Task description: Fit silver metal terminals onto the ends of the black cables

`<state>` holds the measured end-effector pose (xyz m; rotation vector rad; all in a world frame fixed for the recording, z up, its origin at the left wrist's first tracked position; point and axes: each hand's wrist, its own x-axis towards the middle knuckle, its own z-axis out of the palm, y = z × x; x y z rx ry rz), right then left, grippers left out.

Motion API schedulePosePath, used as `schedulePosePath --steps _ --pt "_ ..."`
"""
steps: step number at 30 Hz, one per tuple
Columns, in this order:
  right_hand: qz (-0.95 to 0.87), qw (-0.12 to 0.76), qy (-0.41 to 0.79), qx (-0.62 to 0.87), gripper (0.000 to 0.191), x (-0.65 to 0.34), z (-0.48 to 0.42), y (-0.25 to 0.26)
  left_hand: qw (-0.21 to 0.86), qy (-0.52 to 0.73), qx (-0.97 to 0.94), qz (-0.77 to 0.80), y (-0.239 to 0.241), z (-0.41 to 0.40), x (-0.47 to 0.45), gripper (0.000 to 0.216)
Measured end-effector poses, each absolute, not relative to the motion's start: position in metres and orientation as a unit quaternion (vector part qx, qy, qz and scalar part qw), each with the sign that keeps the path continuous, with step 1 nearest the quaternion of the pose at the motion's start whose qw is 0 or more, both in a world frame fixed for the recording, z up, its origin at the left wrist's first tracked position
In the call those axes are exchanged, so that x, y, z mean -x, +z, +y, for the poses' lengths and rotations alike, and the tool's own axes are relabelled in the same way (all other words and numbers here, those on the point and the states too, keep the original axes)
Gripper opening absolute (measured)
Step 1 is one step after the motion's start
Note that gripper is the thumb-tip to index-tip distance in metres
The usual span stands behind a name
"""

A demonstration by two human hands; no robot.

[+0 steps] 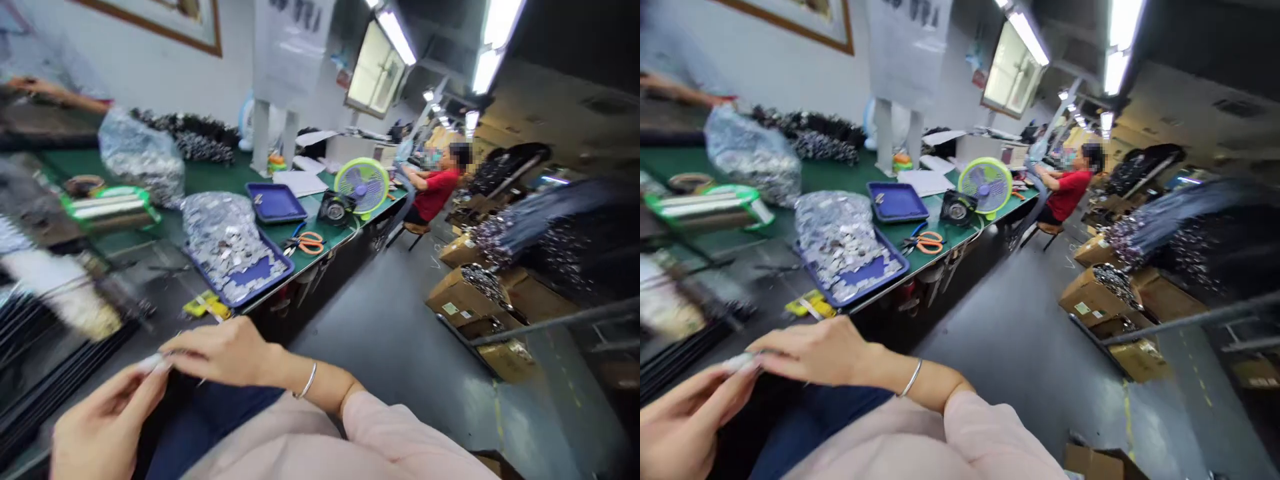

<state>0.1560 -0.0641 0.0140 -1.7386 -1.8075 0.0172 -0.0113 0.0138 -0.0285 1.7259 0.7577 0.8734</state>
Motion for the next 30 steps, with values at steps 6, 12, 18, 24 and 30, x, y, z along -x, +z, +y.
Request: schedulePosePath --steps 6,12,18,24,30 --pt "-0.683 0.393 0.016 0.616 0.016 -0.158 -0.065 0.007 0.574 0.388 -0.6 0.4 0.007 -0.008 -0.013 0.009" --pt "-0.629 0.441 0.084 0.635 0.015 -0.163 -0.062 -0.007 0.583 0.418 -0.598 0.358 -0.007 -0.011 -0.017 0.01" --pt "-0.537 0.555 0.243 0.587 0.015 -0.175 -0.062 0.003 0.626 0.409 -0.572 0.337 0.001 -0.011 -0.014 0.009" --pt "-0.513 0.695 0.034 0.503 0.014 -0.181 -0.061 0.019 0.661 0.414 -0.53 0.334 0.0 -0.001 -0.016 0.012" --pt "-0.595 0.545 0.035 0.59 0.01 -0.168 -0.063 0.004 0.673 0.403 -0.525 0.329 0.003 0.006 -0.019 0.017"
